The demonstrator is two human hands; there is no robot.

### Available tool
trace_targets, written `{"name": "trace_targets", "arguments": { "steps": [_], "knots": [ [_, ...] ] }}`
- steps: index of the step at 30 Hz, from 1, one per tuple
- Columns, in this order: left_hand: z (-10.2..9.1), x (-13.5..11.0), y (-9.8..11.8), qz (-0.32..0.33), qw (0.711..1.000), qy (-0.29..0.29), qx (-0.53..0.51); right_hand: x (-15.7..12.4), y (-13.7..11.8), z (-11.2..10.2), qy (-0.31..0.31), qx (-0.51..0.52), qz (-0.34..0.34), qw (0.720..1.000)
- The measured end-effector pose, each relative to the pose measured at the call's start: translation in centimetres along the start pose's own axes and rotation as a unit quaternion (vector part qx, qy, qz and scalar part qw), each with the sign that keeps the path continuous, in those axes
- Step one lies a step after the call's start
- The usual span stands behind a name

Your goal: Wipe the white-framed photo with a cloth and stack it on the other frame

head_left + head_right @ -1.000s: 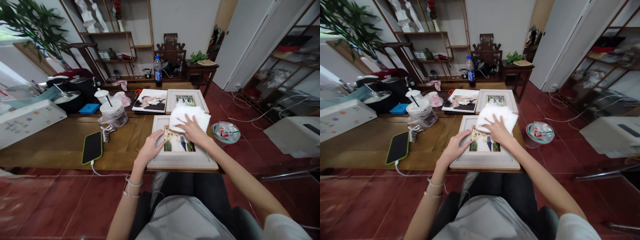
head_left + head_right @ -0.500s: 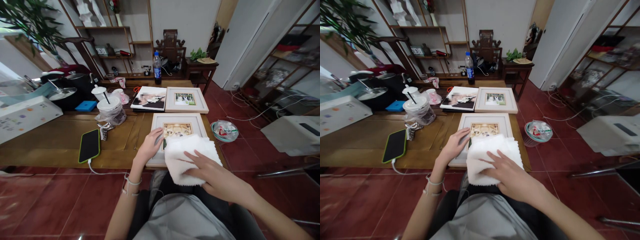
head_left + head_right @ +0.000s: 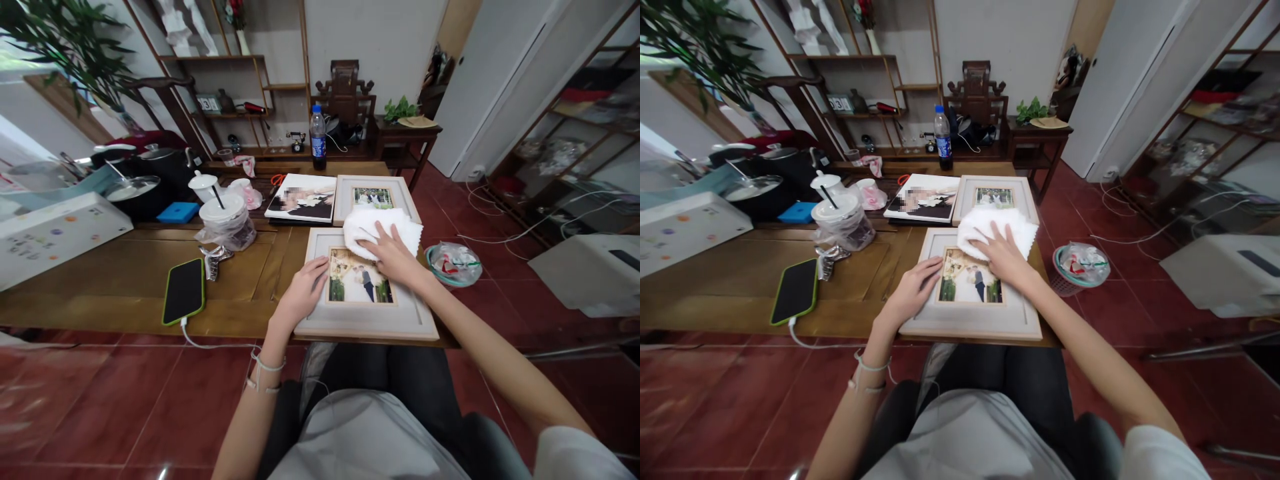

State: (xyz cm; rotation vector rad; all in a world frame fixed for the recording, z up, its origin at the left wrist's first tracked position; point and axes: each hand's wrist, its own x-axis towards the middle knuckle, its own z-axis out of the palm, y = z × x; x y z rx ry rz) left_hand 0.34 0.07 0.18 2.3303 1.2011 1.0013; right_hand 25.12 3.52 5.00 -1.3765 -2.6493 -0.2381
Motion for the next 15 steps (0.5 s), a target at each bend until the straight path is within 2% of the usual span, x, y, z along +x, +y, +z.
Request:
{"name": "trace_targets", "arguments": {
  "steps": [3, 6, 11, 15],
  "knots": [
    [0.1, 0.0, -0.1, 0.000, 1.000, 0.000, 0.001, 0.3, -0.8, 0.3, -0.021, 0.009, -0.016, 1.000],
    [0.2, 0.0, -0.2, 0.003, 1.000, 0.006, -0.001, -1.5, -2.9, -0.4, -0.057, 0.044, -0.046, 0.996],
    [0.2, 0.0, -0.2, 0.001, 1.000, 0.004, 0.003, -6.8, -6.8, -4.0, -0.164, 0.134, -0.105, 0.972],
    [0.2, 0.1, -0.3, 0.002, 1.000, 0.001, 0.006, -10.3, -9.2, -7.5, -0.210, 0.212, -0.118, 0.947]
  ]
}}
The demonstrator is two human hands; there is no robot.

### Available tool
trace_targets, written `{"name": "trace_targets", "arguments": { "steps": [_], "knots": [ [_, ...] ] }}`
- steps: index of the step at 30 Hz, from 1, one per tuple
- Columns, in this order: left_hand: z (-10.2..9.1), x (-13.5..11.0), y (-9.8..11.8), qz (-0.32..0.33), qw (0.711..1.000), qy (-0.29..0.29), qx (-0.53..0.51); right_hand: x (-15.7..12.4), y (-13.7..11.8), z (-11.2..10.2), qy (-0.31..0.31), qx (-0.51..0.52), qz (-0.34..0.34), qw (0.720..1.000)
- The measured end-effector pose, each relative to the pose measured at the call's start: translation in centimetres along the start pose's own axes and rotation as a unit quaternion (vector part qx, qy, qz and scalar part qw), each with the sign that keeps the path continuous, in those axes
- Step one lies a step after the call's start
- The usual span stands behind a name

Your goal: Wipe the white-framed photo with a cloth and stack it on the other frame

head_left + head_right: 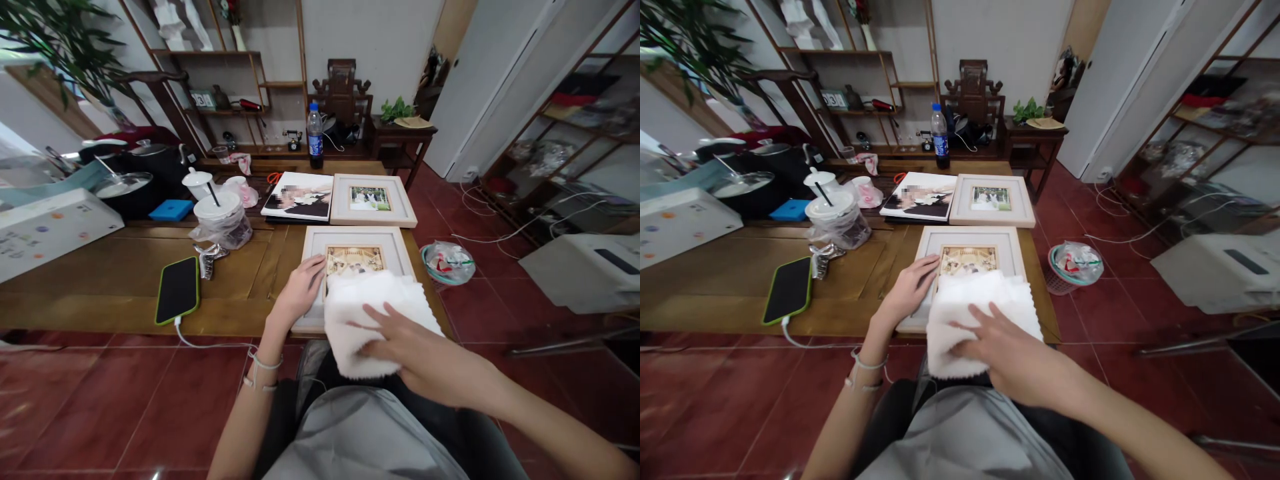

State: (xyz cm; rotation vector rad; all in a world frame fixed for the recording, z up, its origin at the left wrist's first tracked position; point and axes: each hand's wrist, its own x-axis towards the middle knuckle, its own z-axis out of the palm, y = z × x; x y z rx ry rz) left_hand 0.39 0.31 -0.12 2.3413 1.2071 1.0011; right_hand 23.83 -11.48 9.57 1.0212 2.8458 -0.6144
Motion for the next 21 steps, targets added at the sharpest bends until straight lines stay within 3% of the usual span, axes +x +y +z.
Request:
{"name": "trace_targets", "arguments": {
  "steps": [3, 5, 11, 16, 19, 21],
  "knots": [
    [0.0, 0.0, -0.1, 0.000, 1.000, -0.004, 0.002, -0.9, -1.5, -0.3, -0.006, 0.031, -0.027, 0.999],
    [0.1, 0.0, -0.1, -0.003, 1.000, -0.003, 0.000, -0.7, -1.1, 0.0, 0.009, 0.035, -0.026, 0.999],
    [0.0, -0.1, -0.1, 0.000, 1.000, -0.002, -0.008, 2.4, 5.1, 1.1, 0.105, -0.039, 0.042, 0.993],
    [0.0, -0.1, -0.1, 0.004, 1.000, 0.005, -0.014, 6.8, 10.3, -0.8, 0.205, -0.144, 0.123, 0.960],
    [-0.1, -0.1, 0.0, 0.003, 1.000, 0.001, -0.011, 9.3, 11.8, -2.1, 0.228, -0.188, 0.148, 0.944],
    [-0.1, -0.1, 0.0, -0.003, 1.000, -0.003, -0.010, 10.1, 11.8, -2.2, 0.208, -0.197, 0.143, 0.947]
  ]
}}
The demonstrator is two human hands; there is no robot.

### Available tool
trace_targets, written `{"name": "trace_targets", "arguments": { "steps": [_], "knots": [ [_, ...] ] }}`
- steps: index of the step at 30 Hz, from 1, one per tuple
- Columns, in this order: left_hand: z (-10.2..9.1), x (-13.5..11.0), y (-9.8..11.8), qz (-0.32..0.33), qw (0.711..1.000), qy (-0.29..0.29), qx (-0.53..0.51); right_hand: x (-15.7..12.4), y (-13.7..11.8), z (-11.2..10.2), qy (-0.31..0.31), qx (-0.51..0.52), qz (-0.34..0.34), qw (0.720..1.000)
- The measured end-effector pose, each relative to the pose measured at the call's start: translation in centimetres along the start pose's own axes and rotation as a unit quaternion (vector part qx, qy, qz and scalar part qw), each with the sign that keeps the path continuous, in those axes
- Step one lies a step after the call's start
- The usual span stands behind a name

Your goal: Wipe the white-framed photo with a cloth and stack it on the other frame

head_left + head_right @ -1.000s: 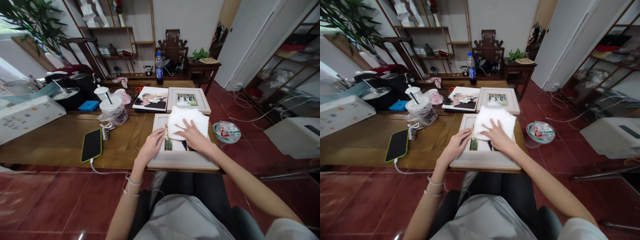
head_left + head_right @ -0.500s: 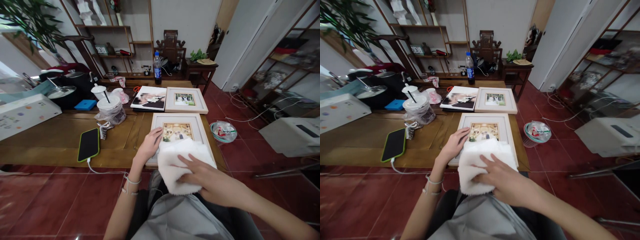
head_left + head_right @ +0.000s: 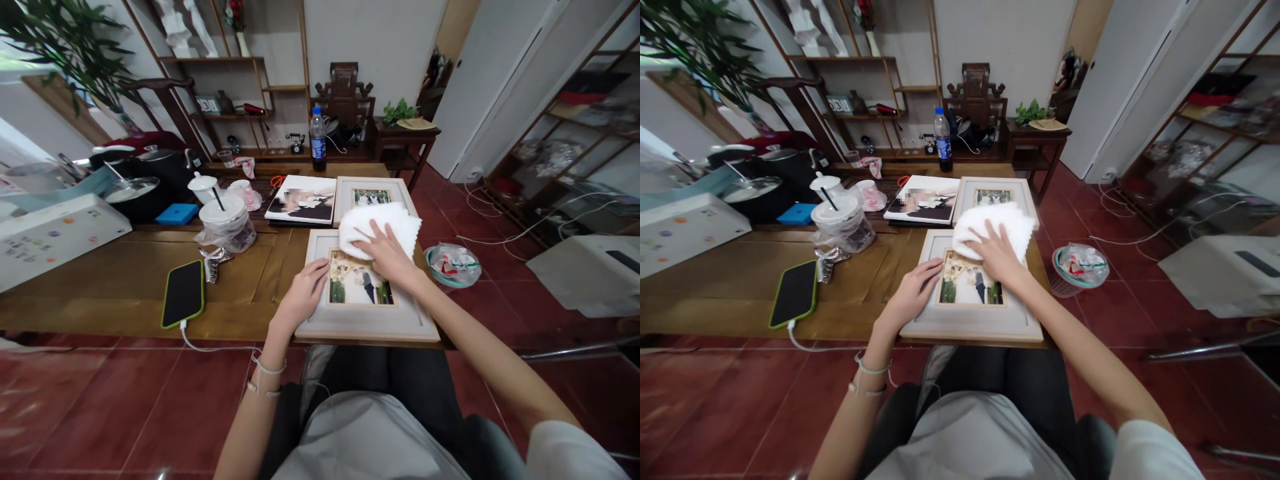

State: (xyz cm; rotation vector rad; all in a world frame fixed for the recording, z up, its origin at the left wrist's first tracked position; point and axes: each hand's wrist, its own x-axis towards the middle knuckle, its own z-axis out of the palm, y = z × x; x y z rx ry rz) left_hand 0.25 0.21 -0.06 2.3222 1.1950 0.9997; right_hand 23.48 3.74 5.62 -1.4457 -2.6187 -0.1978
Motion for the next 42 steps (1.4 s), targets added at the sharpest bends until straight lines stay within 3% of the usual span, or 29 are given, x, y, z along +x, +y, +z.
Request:
{"name": "trace_targets", "arguments": {
  "steps": [3, 6, 10, 13, 16, 20, 24, 25, 28, 31, 34, 38, 42],
  "knots": [
    [0.1, 0.0, 0.0, -0.006, 1.000, 0.005, -0.004, -1.2, -1.4, 0.1, -0.054, 0.012, -0.033, 0.998],
    [0.2, 0.1, 0.0, -0.001, 1.000, 0.013, -0.004, -4.5, -3.4, -0.6, -0.103, 0.046, -0.079, 0.990],
    [0.3, 0.1, -0.2, 0.005, 1.000, 0.011, 0.003, -9.2, -5.5, -3.3, -0.162, 0.114, -0.128, 0.972],
    [0.4, 0.1, -0.3, 0.003, 1.000, 0.013, 0.004, -11.9, -6.2, -6.0, -0.214, 0.181, -0.110, 0.954],
    [0.4, 0.1, -0.3, 0.006, 1.000, 0.019, 0.002, -13.5, -5.6, -7.7, -0.237, 0.243, -0.044, 0.939],
    [0.1, 0.1, 0.0, 0.002, 0.999, 0.036, -0.014, -12.3, -3.0, -7.2, -0.121, 0.291, 0.033, 0.948],
    [-0.2, 0.0, 0.0, -0.025, 0.991, 0.129, -0.017, -6.2, -1.6, -5.3, 0.058, 0.254, 0.097, 0.961],
    [-0.2, -0.1, -0.1, -0.041, 0.986, 0.157, -0.019, -4.3, -1.8, -4.7, 0.076, 0.230, 0.101, 0.965],
    [0.1, -0.3, -0.7, -0.118, 0.970, 0.202, -0.069, 0.7, -3.6, -2.9, 0.007, 0.144, 0.075, 0.987],
    [0.5, -0.4, -1.3, -0.197, 0.946, 0.192, -0.172, 2.1, -6.2, -1.5, -0.088, 0.082, -0.029, 0.992],
    [0.8, -0.4, -1.9, -0.235, 0.921, 0.184, -0.251, -0.6, -8.0, -1.5, -0.138, 0.085, -0.098, 0.982],
    [0.9, -0.4, -2.3, -0.259, 0.908, 0.186, -0.273, -6.2, -8.9, -3.5, -0.173, 0.130, -0.190, 0.958],
    [0.7, -0.3, -2.2, -0.267, 0.911, 0.180, -0.257, -10.1, -7.9, -6.1, -0.210, 0.173, -0.175, 0.946]
  ]
}}
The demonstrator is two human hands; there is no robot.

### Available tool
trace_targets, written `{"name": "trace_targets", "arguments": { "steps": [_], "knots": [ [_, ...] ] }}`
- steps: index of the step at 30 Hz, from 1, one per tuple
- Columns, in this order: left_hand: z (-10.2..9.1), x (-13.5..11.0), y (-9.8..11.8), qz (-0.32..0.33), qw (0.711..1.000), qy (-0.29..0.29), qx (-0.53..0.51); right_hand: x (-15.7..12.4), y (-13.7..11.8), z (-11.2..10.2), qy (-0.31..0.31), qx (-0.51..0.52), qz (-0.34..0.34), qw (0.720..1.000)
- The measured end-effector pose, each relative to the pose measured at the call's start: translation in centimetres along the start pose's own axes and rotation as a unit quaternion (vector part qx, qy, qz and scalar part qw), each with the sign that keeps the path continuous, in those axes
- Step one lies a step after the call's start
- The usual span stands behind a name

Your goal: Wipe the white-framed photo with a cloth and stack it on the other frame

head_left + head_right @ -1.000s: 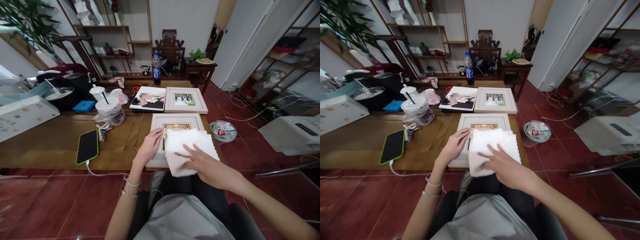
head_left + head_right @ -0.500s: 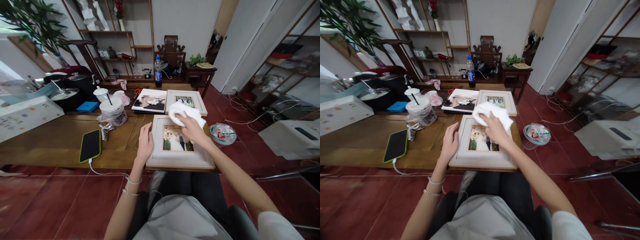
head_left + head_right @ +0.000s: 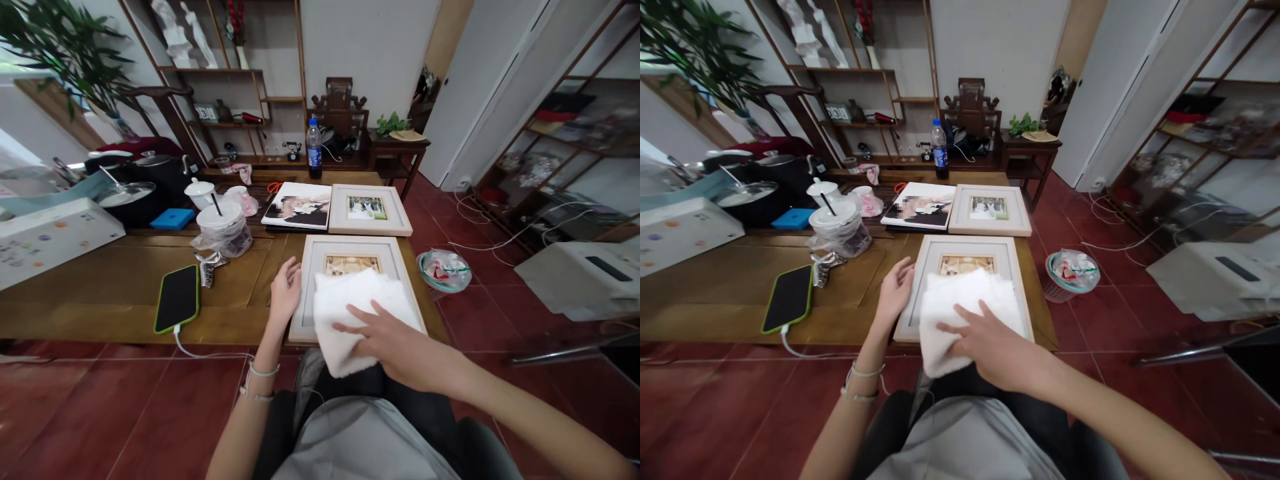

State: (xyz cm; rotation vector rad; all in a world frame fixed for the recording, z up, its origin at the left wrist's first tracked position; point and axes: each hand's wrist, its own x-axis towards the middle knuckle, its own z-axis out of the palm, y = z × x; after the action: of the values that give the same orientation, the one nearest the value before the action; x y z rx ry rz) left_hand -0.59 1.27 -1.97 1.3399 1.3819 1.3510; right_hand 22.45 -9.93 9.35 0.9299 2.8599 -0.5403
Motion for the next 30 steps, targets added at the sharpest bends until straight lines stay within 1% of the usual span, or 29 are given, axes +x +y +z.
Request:
{"name": "trace_targets", "arguments": {
  "steps": [2, 4, 7, 9, 10, 11, 12, 14, 15, 16, 18, 21, 24, 26, 28, 30],
  "knots": [
    [0.0, -0.1, 0.3, -0.002, 1.000, 0.003, 0.008, -1.9, 0.3, -0.6, -0.012, 0.031, 0.019, 0.999],
    [0.1, -0.1, 0.6, 0.001, 1.000, 0.007, 0.019, -3.4, 1.0, -1.0, -0.007, 0.055, 0.060, 0.997],
    [0.0, -0.2, 1.0, 0.006, 0.999, 0.008, 0.041, -5.1, 2.5, -0.6, 0.013, 0.081, 0.134, 0.988],
    [-0.2, -0.3, 1.3, -0.008, 0.999, 0.002, 0.037, -5.5, 3.2, 0.0, 0.031, 0.094, 0.153, 0.983],
    [-0.3, -0.4, 1.5, -0.027, 0.999, -0.018, 0.018, -5.5, 3.5, 0.4, 0.041, 0.097, 0.154, 0.982],
    [-0.5, -0.5, 1.7, -0.053, 0.997, -0.051, -0.014, -5.5, 3.6, 0.7, 0.052, 0.098, 0.152, 0.982],
    [-0.6, -0.6, 1.9, -0.084, 0.991, -0.091, -0.052, -5.4, 3.7, 1.0, 0.062, 0.096, 0.146, 0.983],
    [-0.9, -1.0, 2.3, -0.144, 0.969, -0.161, -0.123, -5.0, 3.6, 1.6, 0.080, 0.086, 0.133, 0.984],
    [-1.0, -1.1, 2.3, -0.165, 0.959, -0.176, -0.146, -4.8, 3.6, 1.9, 0.089, 0.079, 0.126, 0.985],
    [-1.1, -1.2, 2.4, -0.178, 0.955, -0.179, -0.159, -4.5, 3.6, 2.2, 0.098, 0.072, 0.119, 0.985],
    [-1.3, -1.4, 2.2, -0.186, 0.952, -0.177, -0.167, -3.7, 3.8, 2.6, 0.116, 0.052, 0.110, 0.986],
    [-1.4, -1.3, 1.8, -0.159, 0.958, -0.184, -0.150, -1.4, 5.1, 2.4, 0.143, 0.021, 0.132, 0.981],
    [-1.5, -1.2, 1.4, -0.123, 0.967, -0.182, -0.126, 2.8, 6.9, 1.0, 0.183, 0.000, 0.188, 0.965],
    [-1.5, -1.2, 1.4, -0.116, 0.969, -0.182, -0.120, 5.8, 7.8, -0.1, 0.201, -0.033, 0.199, 0.958],
    [-1.4, -1.2, 1.5, -0.120, 0.968, -0.183, -0.121, 8.2, 8.0, -0.8, 0.173, -0.063, 0.180, 0.966],
    [-1.4, -1.3, 1.6, -0.126, 0.967, -0.182, -0.128, 9.3, 7.5, -1.0, 0.125, -0.072, 0.138, 0.980]
  ]
}}
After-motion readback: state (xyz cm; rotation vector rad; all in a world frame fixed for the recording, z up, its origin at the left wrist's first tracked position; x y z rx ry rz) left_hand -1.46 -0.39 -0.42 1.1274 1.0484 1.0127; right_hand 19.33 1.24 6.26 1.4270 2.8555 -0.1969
